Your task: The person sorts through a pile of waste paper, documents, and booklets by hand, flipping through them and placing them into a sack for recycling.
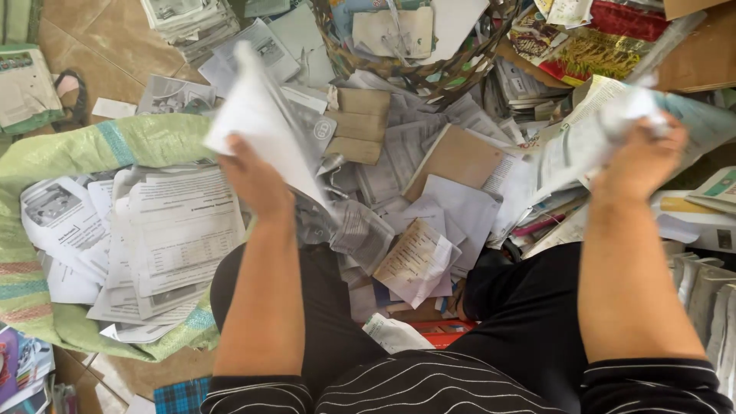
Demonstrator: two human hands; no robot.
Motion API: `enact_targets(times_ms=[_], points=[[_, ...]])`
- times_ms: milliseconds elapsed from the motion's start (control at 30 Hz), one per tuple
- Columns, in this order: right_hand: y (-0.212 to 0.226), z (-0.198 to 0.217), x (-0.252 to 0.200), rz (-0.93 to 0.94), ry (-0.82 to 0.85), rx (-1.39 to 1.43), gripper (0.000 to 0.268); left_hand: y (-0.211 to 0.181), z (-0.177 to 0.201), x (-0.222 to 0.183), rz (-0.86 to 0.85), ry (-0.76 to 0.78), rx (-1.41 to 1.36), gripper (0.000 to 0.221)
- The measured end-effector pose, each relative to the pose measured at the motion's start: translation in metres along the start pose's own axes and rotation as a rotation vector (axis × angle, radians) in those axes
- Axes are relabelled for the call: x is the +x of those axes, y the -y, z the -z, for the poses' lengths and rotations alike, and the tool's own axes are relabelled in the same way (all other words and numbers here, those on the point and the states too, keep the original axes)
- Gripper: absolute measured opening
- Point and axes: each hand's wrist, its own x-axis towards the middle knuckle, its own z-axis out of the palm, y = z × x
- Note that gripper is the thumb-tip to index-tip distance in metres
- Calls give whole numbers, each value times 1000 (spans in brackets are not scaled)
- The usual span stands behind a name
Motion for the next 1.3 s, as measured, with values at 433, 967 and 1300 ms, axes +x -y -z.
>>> enact_targets(times_ms=[433, 967, 1300], points=[[126, -201, -230, -214, 915, -361, 31, 51, -40, -148, 36, 650, 449, 41], [125, -186, -217, -340, 1026, -265, 45, 35, -39, -144, 351, 962, 153, 65], [131, -186, -212, -286, 1040, -374, 43, 30, -43, -144, 384, 968, 137, 62]])
